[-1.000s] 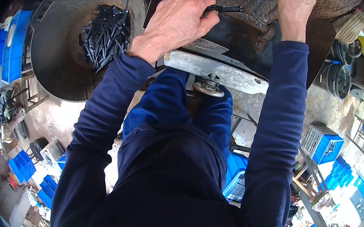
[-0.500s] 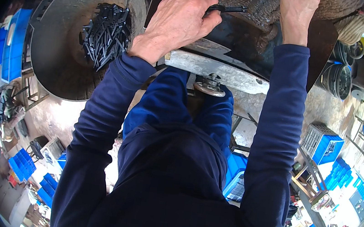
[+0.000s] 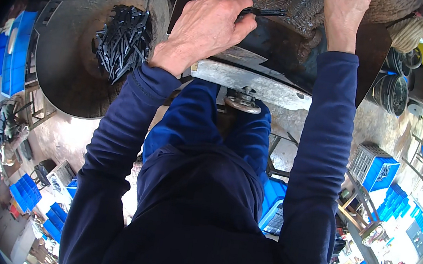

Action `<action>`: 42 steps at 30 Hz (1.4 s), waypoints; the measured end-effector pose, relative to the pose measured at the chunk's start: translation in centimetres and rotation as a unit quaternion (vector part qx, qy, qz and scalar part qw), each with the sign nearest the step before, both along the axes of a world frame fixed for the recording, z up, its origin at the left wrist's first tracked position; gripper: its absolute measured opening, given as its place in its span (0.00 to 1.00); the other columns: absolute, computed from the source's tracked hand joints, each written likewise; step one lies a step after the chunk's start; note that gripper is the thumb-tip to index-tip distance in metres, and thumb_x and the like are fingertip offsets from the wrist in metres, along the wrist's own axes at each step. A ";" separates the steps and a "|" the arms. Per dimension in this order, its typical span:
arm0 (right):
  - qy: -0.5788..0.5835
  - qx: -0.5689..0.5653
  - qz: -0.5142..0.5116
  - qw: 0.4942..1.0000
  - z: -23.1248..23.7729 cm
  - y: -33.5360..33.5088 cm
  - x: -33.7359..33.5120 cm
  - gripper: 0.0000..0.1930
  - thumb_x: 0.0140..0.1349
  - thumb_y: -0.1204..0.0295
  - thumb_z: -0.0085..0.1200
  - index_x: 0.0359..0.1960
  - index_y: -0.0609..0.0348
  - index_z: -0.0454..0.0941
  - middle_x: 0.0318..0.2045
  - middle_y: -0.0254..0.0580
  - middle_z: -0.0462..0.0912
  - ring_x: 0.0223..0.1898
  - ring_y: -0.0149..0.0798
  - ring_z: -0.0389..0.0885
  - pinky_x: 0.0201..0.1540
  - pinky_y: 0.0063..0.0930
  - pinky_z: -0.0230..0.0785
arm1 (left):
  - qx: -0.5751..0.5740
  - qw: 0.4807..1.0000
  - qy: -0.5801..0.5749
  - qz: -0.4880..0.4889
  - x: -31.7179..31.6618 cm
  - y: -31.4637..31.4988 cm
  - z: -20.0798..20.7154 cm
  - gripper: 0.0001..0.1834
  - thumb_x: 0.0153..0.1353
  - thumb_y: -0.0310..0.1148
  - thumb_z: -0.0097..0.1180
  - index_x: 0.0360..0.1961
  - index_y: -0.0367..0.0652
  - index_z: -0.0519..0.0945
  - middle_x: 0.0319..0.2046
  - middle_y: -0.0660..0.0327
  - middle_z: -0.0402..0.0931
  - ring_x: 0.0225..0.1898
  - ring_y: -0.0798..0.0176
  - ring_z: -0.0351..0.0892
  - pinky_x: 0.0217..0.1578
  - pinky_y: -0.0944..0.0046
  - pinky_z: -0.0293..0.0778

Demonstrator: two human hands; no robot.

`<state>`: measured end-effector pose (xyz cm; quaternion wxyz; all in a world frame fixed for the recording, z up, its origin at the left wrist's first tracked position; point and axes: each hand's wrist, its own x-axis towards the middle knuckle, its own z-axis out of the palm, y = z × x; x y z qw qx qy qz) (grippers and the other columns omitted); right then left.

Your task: Fabricating and measuring small metal parts using a manual press and a caliper.

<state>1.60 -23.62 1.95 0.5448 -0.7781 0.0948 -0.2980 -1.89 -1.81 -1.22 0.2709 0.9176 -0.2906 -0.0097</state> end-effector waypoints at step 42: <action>0.223 0.103 0.222 0.944 2.5 0.8 -15.2 0.14 0.62 0.71 0.67 0.47 0.59 0.80 0.48 0.41 0.85 0.33 0.33 0.85 0.24 0.22 0.75 | -0.314 0.949 0.033 0.029 -1.9 3.3 4.5 0.08 0.67 0.29 0.60 0.44 0.38 0.85 0.23 0.65 0.77 0.26 0.75 0.67 0.27 0.69 0.67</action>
